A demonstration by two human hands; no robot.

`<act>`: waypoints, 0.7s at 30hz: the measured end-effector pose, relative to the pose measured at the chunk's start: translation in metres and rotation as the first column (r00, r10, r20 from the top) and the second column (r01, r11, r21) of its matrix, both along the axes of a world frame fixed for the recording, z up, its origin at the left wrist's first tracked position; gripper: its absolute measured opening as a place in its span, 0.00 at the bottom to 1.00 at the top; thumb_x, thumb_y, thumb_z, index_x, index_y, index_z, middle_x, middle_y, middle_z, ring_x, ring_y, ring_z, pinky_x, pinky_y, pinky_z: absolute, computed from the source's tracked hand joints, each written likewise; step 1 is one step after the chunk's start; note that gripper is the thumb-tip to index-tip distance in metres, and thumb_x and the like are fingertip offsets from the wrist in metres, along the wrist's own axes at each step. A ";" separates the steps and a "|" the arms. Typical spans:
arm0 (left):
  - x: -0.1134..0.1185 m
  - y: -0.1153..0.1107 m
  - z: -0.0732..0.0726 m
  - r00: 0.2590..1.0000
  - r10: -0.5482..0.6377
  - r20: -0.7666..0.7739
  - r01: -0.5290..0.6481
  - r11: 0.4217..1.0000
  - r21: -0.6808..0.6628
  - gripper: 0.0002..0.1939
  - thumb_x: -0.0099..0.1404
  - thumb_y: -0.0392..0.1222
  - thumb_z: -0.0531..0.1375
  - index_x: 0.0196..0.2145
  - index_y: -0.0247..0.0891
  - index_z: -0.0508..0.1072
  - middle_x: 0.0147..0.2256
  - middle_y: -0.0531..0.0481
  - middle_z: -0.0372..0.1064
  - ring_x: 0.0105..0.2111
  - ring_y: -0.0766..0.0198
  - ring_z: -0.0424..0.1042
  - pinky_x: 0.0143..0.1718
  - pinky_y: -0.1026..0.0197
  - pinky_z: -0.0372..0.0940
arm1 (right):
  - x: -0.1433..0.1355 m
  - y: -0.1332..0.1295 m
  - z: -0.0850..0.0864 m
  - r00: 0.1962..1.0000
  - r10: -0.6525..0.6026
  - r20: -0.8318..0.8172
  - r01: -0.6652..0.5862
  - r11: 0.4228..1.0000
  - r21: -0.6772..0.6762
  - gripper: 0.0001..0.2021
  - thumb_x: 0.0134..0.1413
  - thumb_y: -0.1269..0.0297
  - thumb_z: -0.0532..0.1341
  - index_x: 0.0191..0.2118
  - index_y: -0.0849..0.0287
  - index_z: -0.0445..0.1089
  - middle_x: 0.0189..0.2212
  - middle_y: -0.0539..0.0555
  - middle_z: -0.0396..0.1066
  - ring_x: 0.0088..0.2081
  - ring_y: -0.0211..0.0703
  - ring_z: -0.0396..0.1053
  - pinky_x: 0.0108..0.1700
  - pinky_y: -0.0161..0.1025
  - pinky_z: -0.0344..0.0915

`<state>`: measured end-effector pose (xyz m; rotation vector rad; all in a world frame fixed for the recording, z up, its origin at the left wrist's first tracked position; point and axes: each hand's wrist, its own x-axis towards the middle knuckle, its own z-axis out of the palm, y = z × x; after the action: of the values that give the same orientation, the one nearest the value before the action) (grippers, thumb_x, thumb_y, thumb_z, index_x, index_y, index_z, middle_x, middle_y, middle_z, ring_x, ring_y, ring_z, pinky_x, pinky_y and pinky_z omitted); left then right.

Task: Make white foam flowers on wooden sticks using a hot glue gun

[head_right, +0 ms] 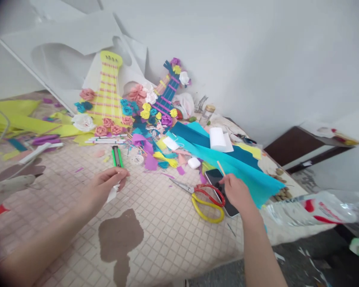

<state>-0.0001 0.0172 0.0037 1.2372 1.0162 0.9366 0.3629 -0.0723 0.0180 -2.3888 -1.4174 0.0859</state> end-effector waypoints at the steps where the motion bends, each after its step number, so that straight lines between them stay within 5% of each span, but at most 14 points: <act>1: -0.001 0.001 -0.002 1.000 0.001 -0.005 -0.001 1.000 0.007 0.12 0.56 0.49 0.58 0.27 0.37 0.69 0.17 0.57 0.56 0.17 0.71 0.53 0.18 0.67 0.46 | 0.004 0.000 -0.001 1.000 -0.001 -0.020 0.000 1.000 -0.019 0.14 0.54 0.60 0.47 0.25 0.55 0.66 0.32 0.59 0.74 0.35 0.53 0.70 0.36 0.46 0.61; 5: -0.003 0.002 -0.004 0.998 0.028 -0.056 -0.025 0.998 0.056 0.10 0.55 0.47 0.60 0.28 0.38 0.70 0.17 0.57 0.55 0.17 0.71 0.53 0.18 0.67 0.45 | 0.002 0.004 0.013 0.986 -0.040 -0.164 0.069 0.982 0.174 0.13 0.55 0.57 0.49 0.27 0.56 0.66 0.33 0.60 0.74 0.37 0.53 0.69 0.37 0.47 0.61; 9: -0.002 0.002 -0.001 0.997 0.024 -0.067 -0.022 0.999 0.042 0.09 0.54 0.47 0.60 0.26 0.38 0.70 0.16 0.58 0.56 0.16 0.71 0.54 0.18 0.67 0.46 | -0.037 0.018 0.034 0.943 0.105 -0.317 0.044 0.902 0.429 0.13 0.58 0.52 0.48 0.36 0.55 0.60 0.31 0.55 0.71 0.34 0.44 0.69 0.34 0.40 0.64; 12: 0.000 0.001 0.001 0.996 -0.018 -0.082 0.017 1.000 -0.013 0.11 0.55 0.49 0.60 0.27 0.37 0.71 0.16 0.58 0.57 0.15 0.72 0.52 0.18 0.67 0.44 | -0.090 0.034 0.039 0.807 0.405 -0.430 -0.112 0.820 0.562 0.08 0.53 0.56 0.57 0.36 0.54 0.61 0.28 0.50 0.67 0.28 0.39 0.65 0.31 0.37 0.62; 16: 0.002 -0.001 0.005 0.996 -0.042 -0.081 0.043 0.999 0.011 0.13 0.53 0.49 0.60 0.27 0.35 0.73 0.17 0.57 0.57 0.18 0.70 0.56 0.20 0.67 0.48 | -0.156 0.057 0.034 0.615 0.671 -0.415 -0.455 0.732 0.508 0.07 0.50 0.60 0.62 0.36 0.55 0.69 0.28 0.50 0.66 0.29 0.38 0.63 0.32 0.36 0.60; 21: 0.000 -0.001 0.010 0.995 -0.083 -0.046 0.086 0.995 0.046 0.12 0.54 0.47 0.59 0.22 0.35 0.70 0.17 0.57 0.57 0.20 0.71 0.55 0.22 0.67 0.51 | -0.191 0.082 0.025 0.406 0.847 -0.343 -0.735 0.526 0.427 0.06 0.53 0.63 0.60 0.35 0.52 0.75 0.32 0.51 0.69 0.32 0.38 0.66 0.35 0.37 0.62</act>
<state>0.0000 0.0160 0.0136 1.3358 0.9730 0.8758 0.1722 0.0099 0.0428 -1.1301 -1.9992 0.7314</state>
